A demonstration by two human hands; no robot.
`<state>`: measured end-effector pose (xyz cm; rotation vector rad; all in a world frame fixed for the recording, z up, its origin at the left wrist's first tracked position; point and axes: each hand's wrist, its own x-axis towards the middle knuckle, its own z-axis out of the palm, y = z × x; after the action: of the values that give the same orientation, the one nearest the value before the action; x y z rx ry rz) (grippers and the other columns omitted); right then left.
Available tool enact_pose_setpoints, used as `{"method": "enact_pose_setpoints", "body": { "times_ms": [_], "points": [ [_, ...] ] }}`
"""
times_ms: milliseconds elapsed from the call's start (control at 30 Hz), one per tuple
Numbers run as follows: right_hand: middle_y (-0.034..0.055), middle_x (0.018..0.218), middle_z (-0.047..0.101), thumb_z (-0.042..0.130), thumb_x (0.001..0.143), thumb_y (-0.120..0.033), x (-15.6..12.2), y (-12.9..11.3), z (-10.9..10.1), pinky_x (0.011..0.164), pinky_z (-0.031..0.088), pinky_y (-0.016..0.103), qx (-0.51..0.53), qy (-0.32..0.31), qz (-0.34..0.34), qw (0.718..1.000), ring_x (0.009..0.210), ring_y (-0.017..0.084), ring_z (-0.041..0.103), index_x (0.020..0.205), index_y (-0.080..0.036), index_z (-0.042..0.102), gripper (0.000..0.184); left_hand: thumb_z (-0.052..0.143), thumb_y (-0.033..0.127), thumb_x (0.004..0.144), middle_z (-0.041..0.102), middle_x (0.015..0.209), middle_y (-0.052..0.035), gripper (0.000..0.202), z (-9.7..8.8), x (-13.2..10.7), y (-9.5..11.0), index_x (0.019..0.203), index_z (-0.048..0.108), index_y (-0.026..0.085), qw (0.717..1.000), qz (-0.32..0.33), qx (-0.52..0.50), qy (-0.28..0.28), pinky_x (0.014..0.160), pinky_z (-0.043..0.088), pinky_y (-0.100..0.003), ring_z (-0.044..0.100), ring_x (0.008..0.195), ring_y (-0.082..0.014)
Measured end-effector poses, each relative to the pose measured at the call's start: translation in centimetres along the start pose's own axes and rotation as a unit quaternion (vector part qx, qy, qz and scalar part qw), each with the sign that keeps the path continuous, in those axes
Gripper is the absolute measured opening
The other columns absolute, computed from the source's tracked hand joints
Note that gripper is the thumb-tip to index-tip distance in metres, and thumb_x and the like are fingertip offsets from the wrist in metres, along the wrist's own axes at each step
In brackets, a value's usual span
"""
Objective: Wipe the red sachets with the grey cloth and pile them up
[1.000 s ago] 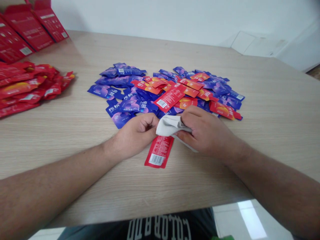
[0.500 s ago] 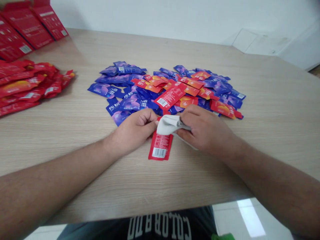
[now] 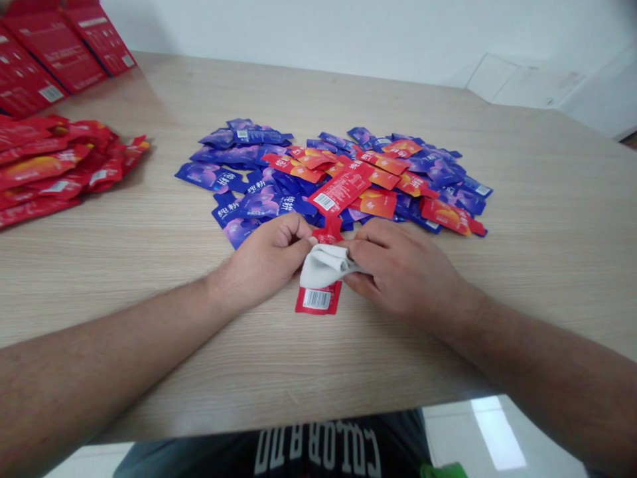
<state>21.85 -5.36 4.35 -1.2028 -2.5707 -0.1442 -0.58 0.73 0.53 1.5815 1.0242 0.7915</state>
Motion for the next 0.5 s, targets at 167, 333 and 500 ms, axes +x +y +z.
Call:
{"method": "enact_pose_setpoints", "body": {
  "times_ms": [167, 333, 500],
  "points": [
    [0.008, 0.103, 0.071, 0.061, 0.102, -0.025, -0.1, -1.0, -0.1, 0.079, 0.048, 0.038, 0.06, -0.086, -0.13, 0.986, 0.091, 0.024, 0.063, 0.108, -0.02, 0.073, 0.015, 0.066, 0.031, 0.093, 0.059, 0.066, 0.0025, 0.018, -0.2, 0.2, -0.2, 0.08, 0.058, 0.021, 0.999, 0.018, 0.027, 0.007, 0.052, 0.038, -0.025, 0.049, 0.057, -0.0121],
    [0.0081, 0.1, 0.069, 0.063, 0.1, -0.027, 0.1, 1.1, -0.2, 0.075, 0.045, 0.036, 0.026, -0.05, -0.072, 0.996, 0.088, 0.024, 0.062, 0.098, -0.019, 0.071, 0.012, 0.066, 0.03, 0.093, 0.056, 0.065, 0.0034, 0.019, -0.3, 0.3, -0.4, 0.08, 0.055, 0.021, 1.0, 0.023, 0.011, -0.012, 0.051, 0.037, -0.025, 0.047, 0.056, -0.0116],
    [0.0093, 0.101, 0.068, 0.067, 0.096, -0.026, 0.3, 2.2, 0.0, 0.072, 0.043, 0.035, 0.016, -0.06, -0.034, 0.997, 0.088, 0.024, 0.062, 0.097, -0.017, 0.07, 0.01, 0.065, 0.032, 0.094, 0.059, 0.067, 0.0026, 0.017, -0.3, 0.4, -0.7, 0.083, 0.057, 0.022, 1.0, 0.013, -0.007, -0.005, 0.052, 0.038, -0.025, 0.049, 0.056, -0.012]
  ]
}}
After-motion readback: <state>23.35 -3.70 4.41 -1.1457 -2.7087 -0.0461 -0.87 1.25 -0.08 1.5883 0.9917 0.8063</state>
